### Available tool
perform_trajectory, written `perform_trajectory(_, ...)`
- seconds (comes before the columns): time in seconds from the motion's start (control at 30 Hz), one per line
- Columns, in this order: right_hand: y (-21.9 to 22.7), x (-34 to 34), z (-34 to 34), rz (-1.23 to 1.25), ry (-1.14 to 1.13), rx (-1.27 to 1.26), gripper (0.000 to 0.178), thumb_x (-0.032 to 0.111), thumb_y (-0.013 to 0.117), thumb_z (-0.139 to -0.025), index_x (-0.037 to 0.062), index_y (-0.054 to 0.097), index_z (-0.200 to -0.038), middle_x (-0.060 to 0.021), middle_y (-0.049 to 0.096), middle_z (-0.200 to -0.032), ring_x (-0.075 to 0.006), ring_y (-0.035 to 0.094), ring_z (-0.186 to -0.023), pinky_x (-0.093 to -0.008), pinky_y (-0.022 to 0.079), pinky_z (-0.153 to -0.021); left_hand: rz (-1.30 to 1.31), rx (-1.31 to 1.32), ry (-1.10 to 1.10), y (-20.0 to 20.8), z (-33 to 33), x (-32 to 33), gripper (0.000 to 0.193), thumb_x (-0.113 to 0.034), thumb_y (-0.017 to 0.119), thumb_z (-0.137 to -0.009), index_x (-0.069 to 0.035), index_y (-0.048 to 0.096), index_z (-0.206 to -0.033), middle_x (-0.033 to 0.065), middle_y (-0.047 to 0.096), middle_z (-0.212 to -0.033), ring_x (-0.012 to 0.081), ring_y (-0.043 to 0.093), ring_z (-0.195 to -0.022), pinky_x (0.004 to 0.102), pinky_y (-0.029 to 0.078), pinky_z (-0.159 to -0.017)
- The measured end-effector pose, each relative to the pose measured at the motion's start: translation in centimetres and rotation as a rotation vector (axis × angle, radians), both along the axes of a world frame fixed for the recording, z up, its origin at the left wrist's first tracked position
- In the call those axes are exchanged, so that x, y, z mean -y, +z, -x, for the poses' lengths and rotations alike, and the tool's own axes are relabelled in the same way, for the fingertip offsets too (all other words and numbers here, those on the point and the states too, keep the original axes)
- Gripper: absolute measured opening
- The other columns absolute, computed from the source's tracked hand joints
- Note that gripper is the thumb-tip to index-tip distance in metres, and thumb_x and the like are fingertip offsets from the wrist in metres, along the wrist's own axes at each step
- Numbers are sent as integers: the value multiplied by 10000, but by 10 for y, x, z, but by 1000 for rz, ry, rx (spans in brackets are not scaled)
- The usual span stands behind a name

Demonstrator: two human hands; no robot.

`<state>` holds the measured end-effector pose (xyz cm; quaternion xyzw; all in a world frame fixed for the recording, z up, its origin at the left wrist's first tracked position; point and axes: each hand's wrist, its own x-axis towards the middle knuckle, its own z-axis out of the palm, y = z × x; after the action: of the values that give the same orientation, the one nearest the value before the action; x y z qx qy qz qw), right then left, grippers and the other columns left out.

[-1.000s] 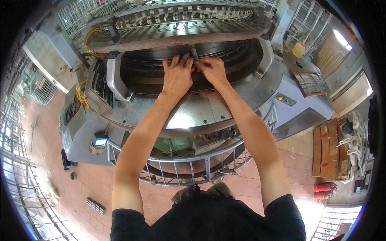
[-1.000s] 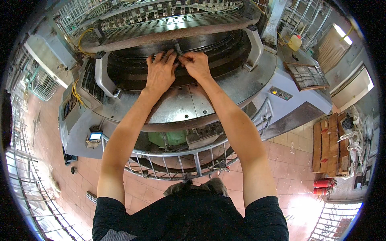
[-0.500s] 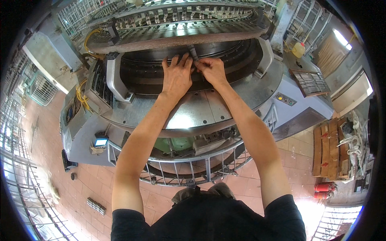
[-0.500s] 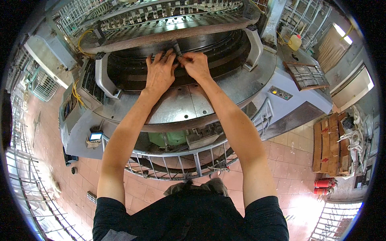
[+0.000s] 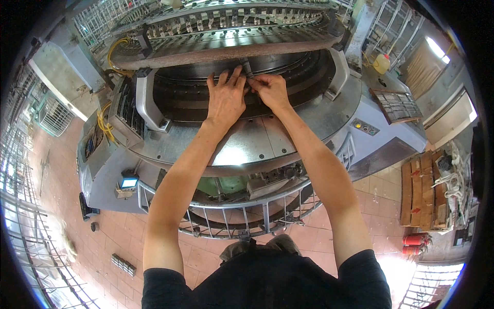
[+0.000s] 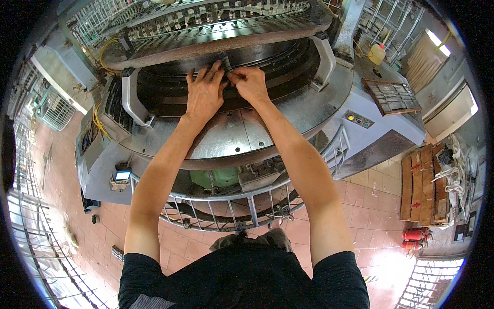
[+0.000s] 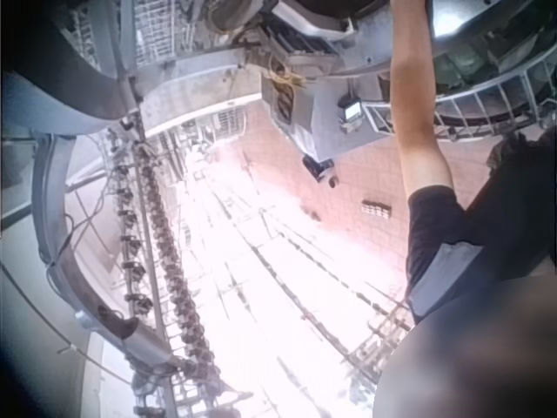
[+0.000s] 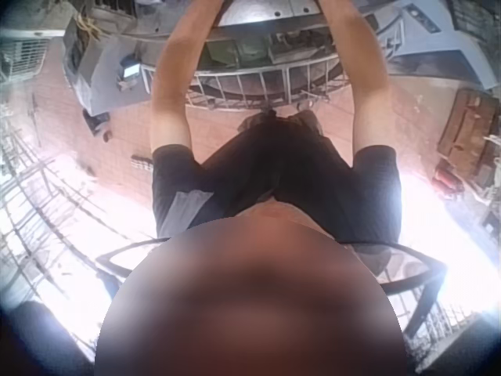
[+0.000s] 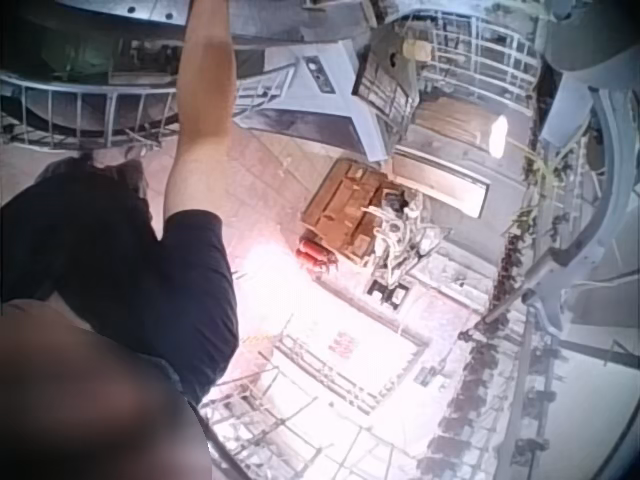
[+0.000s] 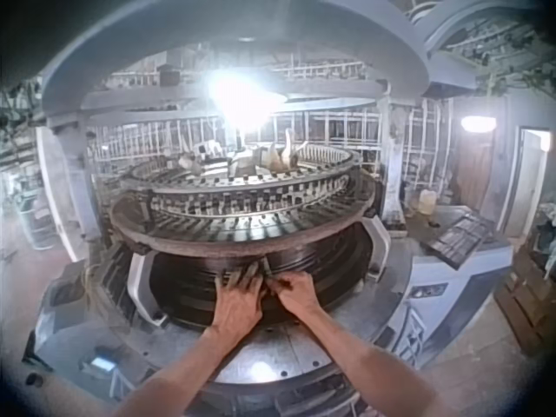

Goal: The person repeatedly picks up small metal strips and inserts them into slots on a large circular machine. The person handles the strips one at a time, aligning and pressing them into place on the machine's inner ring.

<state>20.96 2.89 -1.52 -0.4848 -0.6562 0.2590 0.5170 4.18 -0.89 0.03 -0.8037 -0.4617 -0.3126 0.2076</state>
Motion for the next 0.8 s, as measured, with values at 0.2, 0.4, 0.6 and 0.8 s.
perform_trajectory(0.2, 0, -2, -2, 36, -7, 15, 206, 190, 758, -885, 8, 793, -975, -137, 754, -768, -174, 700, -681, -324, 547, -704, 2, -1, -24, 1, 0, 1, 250, -108, 719, -874, -13, 699, -1104, 99, 552, -1496, 316, 576, -1249, 632, 364, -1087)
perform_trajectory(0.4, -2, -2, 0, -15, -20, 13, 156, 129, 742, -925, -17, 792, -943, -39, 708, -703, -83, 576, -611, -270, 448, -570, -7, 2, -36, 1, -1, 0, 177, -119, 731, -865, -4, 721, -1001, 94, 551, -1499, 312, 581, -1237, 636, 375, -1076)
perform_trajectory(0.6, 0, 0, 2, 17, -11, 3, 155, 126, 739, -926, -16, 794, -958, -49, 723, -718, -83, 589, -623, -272, 461, -581, 5, 3, -36, 1, -1, 1, 178, -122, 737, -859, -3, 725, -990, 89, 547, -1502, 309, 583, -1232, 630, 381, -1071)
perform_trajectory(0.8, -1, -1, 1, -20, -26, 23, 158, 137, 744, -924, -8, 797, -956, -45, 721, -709, -80, 580, -611, -273, 456, -575, 6, 4, -34, 1, -1, 0, 177, -116, 740, -852, -6, 732, -990, 85, 548, -1504, 307, 581, -1232, 624, 384, -1072)
